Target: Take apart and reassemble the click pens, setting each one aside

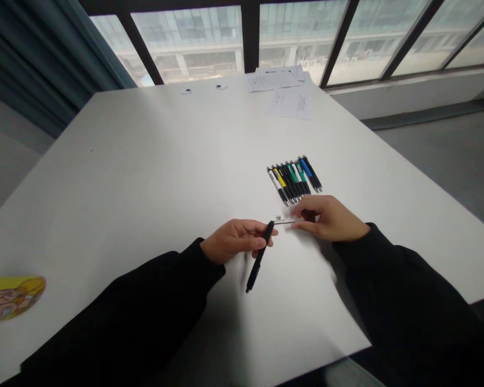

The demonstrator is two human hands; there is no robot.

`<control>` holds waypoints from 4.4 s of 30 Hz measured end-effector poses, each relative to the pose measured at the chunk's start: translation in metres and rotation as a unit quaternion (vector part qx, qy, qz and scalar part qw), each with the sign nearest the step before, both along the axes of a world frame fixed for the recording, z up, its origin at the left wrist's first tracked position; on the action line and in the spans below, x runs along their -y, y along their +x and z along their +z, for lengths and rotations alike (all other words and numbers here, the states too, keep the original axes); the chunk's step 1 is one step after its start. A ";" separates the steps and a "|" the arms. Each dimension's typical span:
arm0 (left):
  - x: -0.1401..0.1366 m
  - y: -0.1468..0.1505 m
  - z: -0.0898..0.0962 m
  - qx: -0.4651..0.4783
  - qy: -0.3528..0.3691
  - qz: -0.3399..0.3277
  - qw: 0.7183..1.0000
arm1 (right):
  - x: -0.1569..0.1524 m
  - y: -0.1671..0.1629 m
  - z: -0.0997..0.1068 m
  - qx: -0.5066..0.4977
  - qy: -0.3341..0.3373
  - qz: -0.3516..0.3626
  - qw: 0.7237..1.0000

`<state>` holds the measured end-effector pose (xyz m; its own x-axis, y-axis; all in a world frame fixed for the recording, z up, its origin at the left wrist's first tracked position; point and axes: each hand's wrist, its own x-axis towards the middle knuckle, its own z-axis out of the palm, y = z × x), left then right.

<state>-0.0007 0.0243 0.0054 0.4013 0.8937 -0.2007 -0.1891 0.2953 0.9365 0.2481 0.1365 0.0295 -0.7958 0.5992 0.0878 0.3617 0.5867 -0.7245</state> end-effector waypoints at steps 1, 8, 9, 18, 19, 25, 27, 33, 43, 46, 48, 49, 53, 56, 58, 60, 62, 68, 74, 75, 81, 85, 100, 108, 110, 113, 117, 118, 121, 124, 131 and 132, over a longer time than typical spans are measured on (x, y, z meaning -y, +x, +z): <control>0.001 0.000 -0.001 0.018 -0.002 0.009 1.000 | -0.003 0.001 -0.001 0.025 0.028 0.011 0.999; 0.004 0.004 -0.002 0.084 -0.029 -0.008 0.996 | -0.006 0.002 -0.004 0.045 0.043 0.092 0.994; 0.004 0.003 -0.002 0.093 -0.033 -0.018 0.995 | -0.004 0.002 -0.003 0.044 0.034 0.079 0.995; 0.005 0.003 0.003 0.102 -0.105 -0.064 0.987 | 0.001 0.005 -0.010 -0.210 -0.279 -0.023 0.937; 0.004 0.003 0.004 0.100 -0.108 -0.065 0.987 | 0.002 0.004 -0.010 -0.249 -0.306 -0.009 0.919; 0.004 0.003 0.005 0.100 -0.112 -0.068 0.986 | 0.009 0.000 -0.008 -0.363 -0.428 -0.024 0.828; 0.004 0.003 0.005 0.098 -0.110 -0.067 0.987 | 0.009 0.000 -0.007 -0.382 -0.425 -0.062 0.818; 0.005 0.003 0.005 0.083 -0.114 -0.062 0.988 | 0.007 -0.001 -0.006 -0.379 -0.418 -0.106 0.819; 0.004 0.005 0.004 0.056 -0.117 -0.055 0.990 | 0.014 -0.007 -0.004 -0.340 -0.441 -0.076 0.827; 0.003 0.004 0.005 0.059 -0.110 -0.058 0.990 | 0.011 -0.003 -0.004 -0.360 -0.423 -0.118 0.823; 0.003 0.004 0.005 0.062 -0.099 -0.061 0.991 | 0.008 -0.001 -0.004 -0.366 -0.411 -0.135 0.824; 0.004 0.003 0.005 0.063 -0.095 -0.061 0.992 | 0.007 -0.001 -0.003 -0.362 -0.410 -0.138 0.826; 0.004 0.003 0.005 0.053 -0.108 -0.063 0.991 | 0.006 -0.002 -0.002 -0.331 -0.418 -0.121 0.837; 0.004 0.005 0.005 0.039 -0.122 -0.060 0.990 | 0.009 -0.005 -0.003 -0.311 -0.414 -0.090 0.851; 0.002 0.008 0.006 0.035 -0.122 -0.053 0.991 | 0.012 -0.008 -0.005 -0.279 -0.417 -0.053 0.863; 0.001 0.011 0.007 0.038 -0.115 -0.048 0.991 | 0.018 -0.013 -0.007 -0.233 -0.428 -0.012 0.873; -0.001 0.013 0.008 0.046 -0.106 -0.055 0.992 | 0.024 -0.019 -0.006 -0.195 -0.442 0.017 0.875; -0.002 0.016 0.009 0.046 -0.092 -0.051 0.993 | 0.029 -0.020 -0.003 -0.225 -0.456 0.034 0.860; -0.002 0.018 0.010 0.058 -0.103 -0.048 0.992 | 0.029 -0.016 -0.008 -0.230 -0.423 0.003 0.876; -0.002 0.018 0.010 0.060 -0.105 -0.044 0.992 | 0.029 -0.016 -0.009 -0.234 -0.425 -0.003 0.874; -0.001 0.019 0.008 0.058 -0.101 -0.029 0.993 | 0.030 -0.018 -0.010 -0.237 -0.447 -0.028 0.862; -0.001 0.019 0.007 0.055 -0.081 -0.026 0.995 | 0.033 -0.019 -0.003 -0.207 -0.418 -0.040 0.884; -0.001 0.017 0.006 0.056 -0.073 -0.002 0.996 | 0.015 -0.008 -0.008 -0.123 -0.117 -0.075 0.983; -0.001 0.017 0.007 0.064 -0.076 -0.006 0.995 | 0.010 -0.011 -0.018 0.042 0.091 -0.008 0.995; -0.001 0.017 0.006 0.064 -0.076 -0.004 0.995 | 0.011 -0.011 -0.018 0.041 0.093 0.008 0.995; 0.000 0.016 0.003 0.062 -0.071 -0.003 0.996 | 0.010 -0.009 -0.013 0.001 0.052 0.012 0.999; 0.002 0.014 0.002 0.051 -0.072 -0.013 0.996 | 0.010 -0.006 -0.004 -0.099 -0.099 -0.045 0.989; 0.002 0.014 0.002 0.047 -0.071 -0.017 0.996 | 0.011 -0.006 -0.003 -0.112 -0.130 -0.053 0.984; 0.002 0.013 0.003 0.037 -0.067 -0.029 0.997 | 0.013 -0.005 0.000 -0.127 -0.182 -0.053 0.974; 0.002 0.013 0.004 0.032 -0.066 -0.035 0.997 | 0.014 -0.005 -0.001 -0.130 -0.210 -0.032 0.968; 0.001 0.014 0.001 0.029 -0.064 -0.037 0.997 | 0.014 -0.006 0.000 -0.133 -0.211 -0.011 0.968; 0.001 0.014 0.001 0.029 -0.064 -0.037 0.997 | 0.014 -0.006 0.001 -0.132 -0.211 -0.008 0.968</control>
<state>0.0129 0.0229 0.0061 0.4802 0.8295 -0.2852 -0.2148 0.4264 0.8786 0.2417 0.1222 0.0304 -0.7694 0.6380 0.0320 0.1374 0.2143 -0.9671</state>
